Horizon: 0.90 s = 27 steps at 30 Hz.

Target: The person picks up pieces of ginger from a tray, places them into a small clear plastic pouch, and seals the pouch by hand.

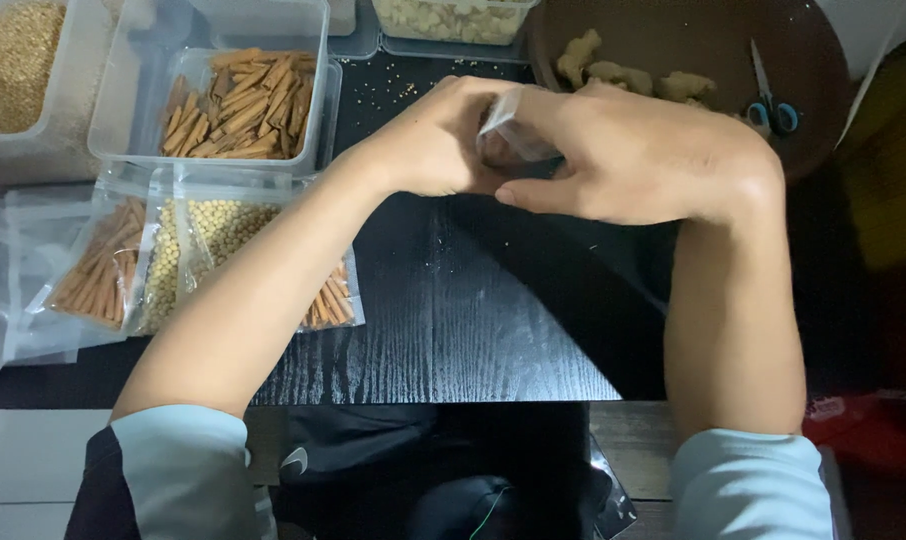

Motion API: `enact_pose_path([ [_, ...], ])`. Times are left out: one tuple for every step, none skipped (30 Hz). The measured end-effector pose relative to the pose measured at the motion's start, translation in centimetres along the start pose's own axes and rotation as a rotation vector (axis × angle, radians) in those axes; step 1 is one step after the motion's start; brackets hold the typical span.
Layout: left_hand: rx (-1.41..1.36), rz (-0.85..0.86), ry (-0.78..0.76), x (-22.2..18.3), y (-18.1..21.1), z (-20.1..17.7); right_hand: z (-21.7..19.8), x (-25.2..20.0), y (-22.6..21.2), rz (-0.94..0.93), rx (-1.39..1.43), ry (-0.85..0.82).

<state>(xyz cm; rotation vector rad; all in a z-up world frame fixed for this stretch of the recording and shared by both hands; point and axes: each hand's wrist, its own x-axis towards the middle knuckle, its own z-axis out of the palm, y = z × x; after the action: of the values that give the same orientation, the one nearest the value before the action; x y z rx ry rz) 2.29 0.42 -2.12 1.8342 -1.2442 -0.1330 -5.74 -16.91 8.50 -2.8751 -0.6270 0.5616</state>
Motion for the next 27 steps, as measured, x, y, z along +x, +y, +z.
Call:
enact_pose_path([
  [0.000,0.001,-0.002,0.0,0.0,0.1,0.1,0.0,-0.1,0.002,0.001,0.001],
  [-0.003,-0.016,0.003,0.0,-0.1,0.0,0.1,0.0,-0.3,-0.011,0.026,0.003],
  [-0.006,-0.033,0.008,0.0,-0.1,0.0,0.1,-0.1,-0.4,-0.023,0.052,0.005],
  [-0.005,-0.031,0.008,0.0,-0.5,0.2,0.1,0.0,-0.2,-0.023,0.051,0.008],
  [-0.072,-0.021,0.010,0.0,-0.8,0.4,0.2,0.0,0.1,-0.040,0.026,0.007],
  [-0.139,-0.012,0.012,-0.1,-1.2,0.6,0.3,0.1,0.3,-0.058,0.001,0.007],
  [-0.138,-0.011,0.012,-0.1,-0.6,0.3,0.3,0.1,0.4,-0.058,0.001,0.008],
  [-0.092,-0.026,-0.028,-0.1,0.1,0.2,0.3,0.1,0.6,-0.108,0.030,0.029],
  [-0.046,-0.041,-0.068,-0.1,0.8,0.0,0.4,0.0,0.7,-0.158,0.060,0.051],
  [-0.044,-0.037,-0.069,-0.2,1.1,0.0,0.4,-0.2,0.5,-0.156,0.059,0.055],
  [-0.161,-0.031,-0.093,-0.3,1.4,-0.1,0.3,-0.3,0.4,-0.105,0.019,0.052],
  [-0.283,-0.030,-0.116,-0.5,1.8,-0.1,0.4,-0.5,0.2,-0.054,-0.018,0.044],
  [-0.285,-0.030,-0.116,-0.4,1.6,0.0,0.6,-0.6,0.2,-0.053,-0.017,0.042],
  [-0.241,-0.019,-0.104,-0.4,1.5,-0.1,0.8,-0.6,0.3,-0.064,-0.047,0.060],
  [-0.197,-0.008,-0.092,-0.3,1.3,-0.1,0.9,-0.6,0.4,-0.075,-0.077,0.077],
  [-0.194,-0.004,-0.093,-0.3,1.2,-0.1,0.7,-0.8,0.1,-0.073,-0.079,0.081],
  [-0.179,0.001,-0.085,-0.2,1.1,0.0,0.5,-0.9,-0.1,-0.069,-0.074,0.065],
  [-0.166,0.004,-0.080,-0.2,0.9,0.1,0.3,-1.0,-0.3,-0.065,-0.066,0.048],
  [-0.165,0.005,-0.082,-0.2,0.7,0.3,0.2,-0.9,0.4,-0.063,-0.066,0.051],
  [-0.197,0.005,-0.040,-0.2,0.6,0.3,-0.1,-0.8,1.2,-0.273,-0.005,0.135],
  [-0.230,0.005,0.001,-0.2,0.4,0.3,-0.3,-0.7,1.9,-0.483,0.054,0.222],
  [-0.233,0.006,-0.004,-0.2,0.1,0.3,-0.9,-0.8,2.6,-0.477,0.057,0.223],
  [-0.157,0.006,0.066,-0.1,-0.2,0.4,-1.4,-1.0,3.3,-0.532,0.106,0.296],
  [-0.080,0.008,0.137,-0.1,-0.6,0.6,-1.8,-1.3,4.1,-0.587,0.154,0.369],
  [-0.083,0.010,0.131,-0.2,-0.7,0.6,-1.4,-1.4,5.1,-0.581,0.156,0.371],
  [-0.163,-0.026,0.151,-0.3,-0.9,0.5,-1.2,-1.5,6.0,-0.504,0.170,0.456],
  [-0.242,-0.063,0.171,-0.3,-1.0,0.4,-1.1,-1.5,6.9,-0.425,0.183,0.540],
])
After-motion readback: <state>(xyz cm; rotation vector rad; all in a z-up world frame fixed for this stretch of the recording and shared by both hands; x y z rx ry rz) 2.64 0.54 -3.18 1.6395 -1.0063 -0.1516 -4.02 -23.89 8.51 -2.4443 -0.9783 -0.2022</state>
